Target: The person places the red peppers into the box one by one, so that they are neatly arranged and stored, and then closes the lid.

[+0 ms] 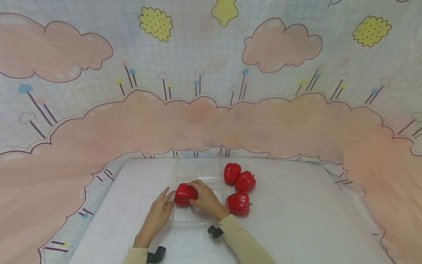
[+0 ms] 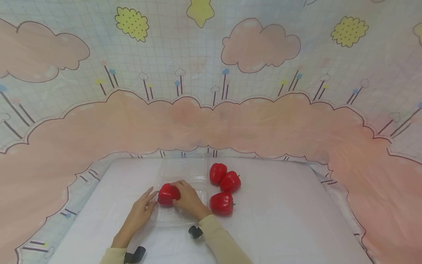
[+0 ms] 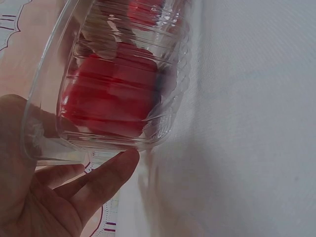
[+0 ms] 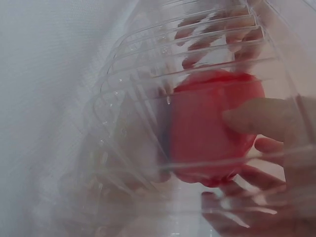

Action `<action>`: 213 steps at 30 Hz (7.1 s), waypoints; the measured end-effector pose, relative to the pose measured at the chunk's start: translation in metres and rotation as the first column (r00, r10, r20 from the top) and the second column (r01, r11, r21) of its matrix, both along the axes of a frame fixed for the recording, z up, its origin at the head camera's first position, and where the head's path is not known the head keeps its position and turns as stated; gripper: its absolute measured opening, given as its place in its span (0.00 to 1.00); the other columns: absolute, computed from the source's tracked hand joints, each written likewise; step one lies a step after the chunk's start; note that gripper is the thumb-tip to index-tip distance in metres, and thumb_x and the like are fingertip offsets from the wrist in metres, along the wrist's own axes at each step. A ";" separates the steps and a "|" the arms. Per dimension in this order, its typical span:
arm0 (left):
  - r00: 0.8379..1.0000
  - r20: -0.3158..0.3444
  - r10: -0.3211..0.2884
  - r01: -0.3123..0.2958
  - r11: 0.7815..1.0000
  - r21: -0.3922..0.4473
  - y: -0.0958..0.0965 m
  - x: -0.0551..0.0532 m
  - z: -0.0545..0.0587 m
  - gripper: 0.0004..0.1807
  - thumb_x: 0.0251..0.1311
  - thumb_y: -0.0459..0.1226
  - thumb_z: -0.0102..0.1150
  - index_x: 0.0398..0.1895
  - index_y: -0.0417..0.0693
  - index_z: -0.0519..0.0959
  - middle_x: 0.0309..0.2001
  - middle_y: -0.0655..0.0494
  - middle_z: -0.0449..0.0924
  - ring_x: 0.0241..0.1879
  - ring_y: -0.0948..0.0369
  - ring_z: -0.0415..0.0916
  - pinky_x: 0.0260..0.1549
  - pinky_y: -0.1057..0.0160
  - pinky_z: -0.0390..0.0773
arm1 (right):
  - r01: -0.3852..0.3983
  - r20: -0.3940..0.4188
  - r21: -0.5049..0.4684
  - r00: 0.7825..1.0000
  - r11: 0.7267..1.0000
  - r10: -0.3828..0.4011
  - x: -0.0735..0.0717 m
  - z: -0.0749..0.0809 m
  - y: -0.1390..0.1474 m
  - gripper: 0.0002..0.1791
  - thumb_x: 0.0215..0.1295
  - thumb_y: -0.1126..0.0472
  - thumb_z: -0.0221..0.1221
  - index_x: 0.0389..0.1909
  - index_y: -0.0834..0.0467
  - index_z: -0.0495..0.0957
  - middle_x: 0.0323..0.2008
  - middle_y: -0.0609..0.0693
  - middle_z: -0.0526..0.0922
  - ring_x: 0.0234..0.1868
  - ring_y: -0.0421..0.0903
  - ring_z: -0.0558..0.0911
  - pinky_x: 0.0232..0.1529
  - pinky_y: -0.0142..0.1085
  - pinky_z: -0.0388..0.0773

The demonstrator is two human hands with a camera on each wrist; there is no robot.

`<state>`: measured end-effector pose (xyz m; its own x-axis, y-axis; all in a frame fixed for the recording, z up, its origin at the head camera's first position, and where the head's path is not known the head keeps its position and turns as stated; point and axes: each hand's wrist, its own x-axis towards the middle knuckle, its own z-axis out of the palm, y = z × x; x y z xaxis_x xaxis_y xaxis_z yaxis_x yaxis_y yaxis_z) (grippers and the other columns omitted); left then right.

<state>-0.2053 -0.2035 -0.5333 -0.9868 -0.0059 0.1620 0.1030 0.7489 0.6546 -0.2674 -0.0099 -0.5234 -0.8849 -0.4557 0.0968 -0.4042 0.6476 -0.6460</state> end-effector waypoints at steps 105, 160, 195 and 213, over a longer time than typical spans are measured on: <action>1.000 -0.022 -0.009 0.009 1.000 0.002 0.000 -0.002 0.000 0.24 0.67 0.32 0.51 0.66 0.36 0.71 0.73 0.39 0.62 0.59 0.40 0.76 0.55 0.42 0.78 | 0.112 -0.223 -0.208 0.962 0.972 -0.158 0.034 0.072 0.091 0.33 0.55 0.56 0.70 0.64 0.47 0.72 0.63 0.47 0.74 0.64 0.48 0.74 0.53 0.48 0.83; 1.000 0.008 -0.008 0.008 1.000 -0.006 0.001 -0.001 0.001 0.25 0.69 0.33 0.50 0.68 0.36 0.69 0.74 0.40 0.60 0.61 0.41 0.74 0.57 0.43 0.77 | 0.247 -0.225 -0.134 0.936 0.960 -0.272 0.020 0.047 0.154 0.32 0.55 0.59 0.69 0.63 0.51 0.72 0.62 0.52 0.74 0.64 0.53 0.74 0.54 0.53 0.82; 1.000 0.004 -0.012 0.012 1.000 0.002 -0.001 -0.002 -0.001 0.24 0.69 0.33 0.50 0.68 0.37 0.69 0.74 0.41 0.60 0.60 0.41 0.75 0.55 0.44 0.78 | 0.304 -0.164 -0.054 0.937 0.951 -0.309 0.020 0.029 0.189 0.30 0.60 0.57 0.66 0.64 0.52 0.72 0.63 0.53 0.74 0.66 0.55 0.73 0.62 0.55 0.76; 1.000 0.003 -0.012 0.012 1.000 -0.008 -0.001 -0.003 -0.001 0.24 0.69 0.33 0.49 0.68 0.37 0.69 0.74 0.40 0.59 0.62 0.39 0.74 0.56 0.43 0.78 | 0.291 -0.030 -0.100 0.955 0.952 -0.295 0.029 0.012 0.198 0.29 0.61 0.55 0.65 0.64 0.49 0.71 0.63 0.50 0.74 0.65 0.52 0.73 0.58 0.52 0.79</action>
<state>-0.2079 -0.2042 -0.5347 -0.9872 0.0076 0.1593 0.1105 0.7529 0.6488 -0.2387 0.1876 -0.5116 -0.9720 -0.1642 0.1683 -0.2351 0.6793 -0.6952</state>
